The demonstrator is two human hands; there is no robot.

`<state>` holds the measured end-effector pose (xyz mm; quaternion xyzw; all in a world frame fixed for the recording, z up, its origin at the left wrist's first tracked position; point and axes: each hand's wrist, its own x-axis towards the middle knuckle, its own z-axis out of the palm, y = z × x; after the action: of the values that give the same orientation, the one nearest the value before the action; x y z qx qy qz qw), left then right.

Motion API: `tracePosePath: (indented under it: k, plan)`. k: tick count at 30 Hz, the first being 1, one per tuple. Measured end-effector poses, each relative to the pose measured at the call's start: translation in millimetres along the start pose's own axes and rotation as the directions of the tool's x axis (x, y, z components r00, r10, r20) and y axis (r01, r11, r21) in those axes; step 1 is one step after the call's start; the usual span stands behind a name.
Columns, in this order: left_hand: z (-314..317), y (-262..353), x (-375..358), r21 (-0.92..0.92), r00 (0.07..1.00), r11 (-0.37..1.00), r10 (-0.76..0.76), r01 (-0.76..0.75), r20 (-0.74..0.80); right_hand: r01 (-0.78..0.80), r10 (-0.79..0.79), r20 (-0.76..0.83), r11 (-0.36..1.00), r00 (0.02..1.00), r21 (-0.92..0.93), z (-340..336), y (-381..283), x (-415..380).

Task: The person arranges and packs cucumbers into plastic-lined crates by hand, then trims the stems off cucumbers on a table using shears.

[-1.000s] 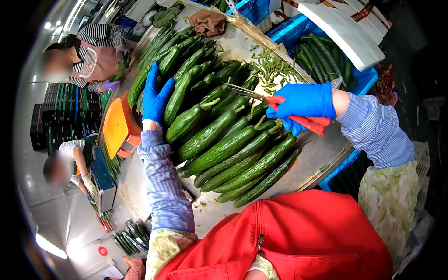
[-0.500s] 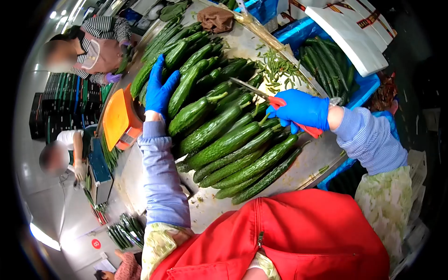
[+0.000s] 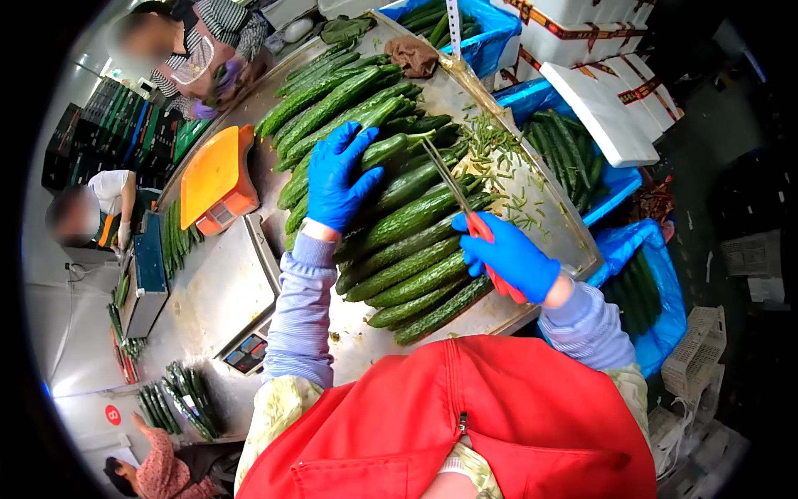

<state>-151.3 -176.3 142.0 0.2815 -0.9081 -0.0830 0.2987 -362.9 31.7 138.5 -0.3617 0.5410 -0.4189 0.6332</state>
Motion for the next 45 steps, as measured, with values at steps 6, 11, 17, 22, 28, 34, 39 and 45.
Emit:
tracePosePath:
  k: [6, 11, 17, 22, 28, 34, 39, 45]
  plan:
    - [6.1, -4.4, -2.5, 0.114, 0.997, 0.993, 0.036, -0.028, -0.070, 0.089, -0.093, -0.126, 0.995, 0.988, -0.034, 28.5, 4.0, 25.4]
    - [7.3, -6.6, -4.5, 0.128, 0.997, 0.991, 0.037, -0.027, -0.074, 0.113, -0.125, -0.203, 0.991, 0.971, -0.069, 41.7, 2.4, 30.0]
    - [8.5, -8.2, -5.6, 0.157, 0.997, 0.987, 0.031, -0.019, -0.076, 0.098, -0.109, -0.250, 0.994, 0.962, -0.057, 48.1, -2.3, 34.1]
    - [6.8, -5.4, -4.5, 0.136, 0.998, 0.991, 0.007, 0.002, -0.063, 0.055, -0.081, -0.278, 0.993, 0.957, -0.100, 49.3, -12.1, 28.6]
    - [11.1, -17.0, -2.0, 0.037, 0.995, 0.999, -0.012, 0.016, -0.102, -0.101, 0.021, -0.279, 0.957, 0.960, -0.274, 22.5, -24.3, -4.8]
    - [17.2, -16.8, -1.8, 0.042, 0.989, 0.998, -0.034, 0.040, -0.142, -0.156, 0.022, -0.192, 0.678, 0.981, -0.719, 10.8, -45.0, -10.3]
    - [12.0, -13.6, -2.3, 0.043, 0.989, 0.997, -0.057, 0.063, -0.138, -0.194, 0.090, -0.183, 0.684, 0.979, -0.704, 15.0, -54.1, 10.2]
    - [11.4, -11.4, -2.5, 0.029, 0.987, 0.997, -0.072, 0.076, -0.141, -0.215, 0.108, -0.198, 0.708, 0.974, -0.672, 22.0, -53.8, 19.8]
